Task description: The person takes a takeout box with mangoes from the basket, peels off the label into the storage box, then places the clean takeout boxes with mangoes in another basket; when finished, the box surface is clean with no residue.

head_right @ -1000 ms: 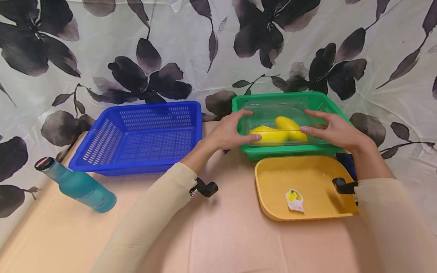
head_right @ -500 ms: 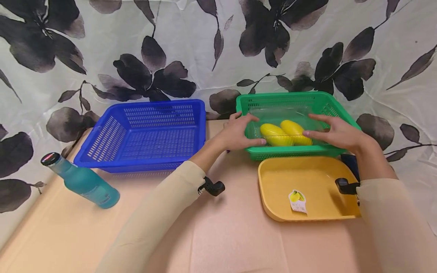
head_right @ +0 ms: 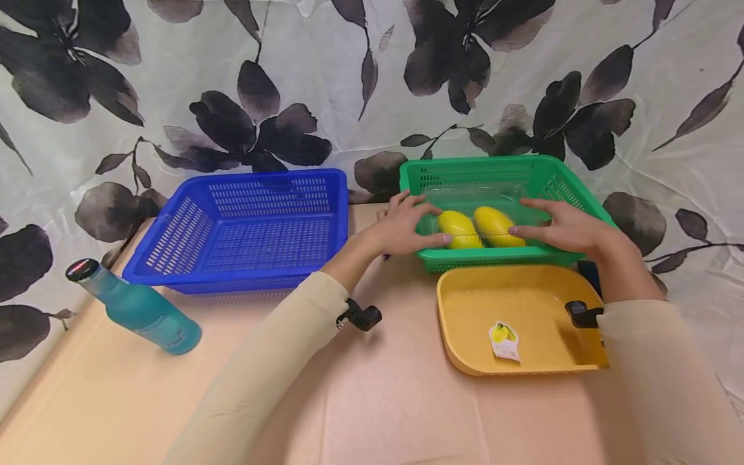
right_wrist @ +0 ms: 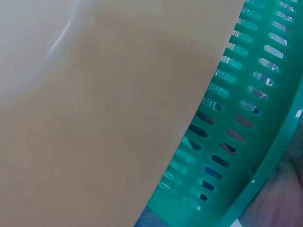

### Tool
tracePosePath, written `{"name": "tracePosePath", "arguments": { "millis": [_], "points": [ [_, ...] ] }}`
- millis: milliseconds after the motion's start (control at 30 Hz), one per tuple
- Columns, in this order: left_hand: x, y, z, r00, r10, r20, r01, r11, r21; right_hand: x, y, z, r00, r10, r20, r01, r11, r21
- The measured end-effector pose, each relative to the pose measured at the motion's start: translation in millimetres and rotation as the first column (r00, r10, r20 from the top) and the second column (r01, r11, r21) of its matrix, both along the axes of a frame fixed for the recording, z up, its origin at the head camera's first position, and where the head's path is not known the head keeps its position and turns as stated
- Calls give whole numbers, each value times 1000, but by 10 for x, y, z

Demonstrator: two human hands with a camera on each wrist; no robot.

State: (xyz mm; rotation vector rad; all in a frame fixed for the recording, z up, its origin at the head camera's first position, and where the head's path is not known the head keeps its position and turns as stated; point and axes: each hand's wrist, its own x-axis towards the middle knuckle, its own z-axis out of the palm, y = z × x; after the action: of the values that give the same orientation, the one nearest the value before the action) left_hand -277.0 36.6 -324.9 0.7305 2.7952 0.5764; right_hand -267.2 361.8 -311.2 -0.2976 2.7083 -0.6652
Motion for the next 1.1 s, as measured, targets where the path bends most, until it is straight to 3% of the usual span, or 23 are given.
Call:
{"name": "tracePosePath", "arguments": {
  "millis": [267,433,600,733,900,1100],
  "points": [
    [-4,-273,41,994,-102,-43,104,993,47,-30,-102,-29,999,37,-16,-37,999,-12],
    [111,-598,235,986,-139,-94,146,986,81,16,-103,10,993,92,-76,-86,994,70],
    [215,-871,376,979,-141,-146,146,989,23,42,-129,120,983,105,-153,-91,991,97],
    [314,-1059,348,971,-152,-183,149,988,-30,79,-219,174,977,117,-179,-104,991,83],
    [471,-1291,319,965,-138,-222,135,990,-27,150,-375,218,965,148,-218,-131,987,89],
    [584,-1476,330,962,-101,-253,97,995,-25,255,-581,251,945,185,-270,-168,982,83]
  ]
}}
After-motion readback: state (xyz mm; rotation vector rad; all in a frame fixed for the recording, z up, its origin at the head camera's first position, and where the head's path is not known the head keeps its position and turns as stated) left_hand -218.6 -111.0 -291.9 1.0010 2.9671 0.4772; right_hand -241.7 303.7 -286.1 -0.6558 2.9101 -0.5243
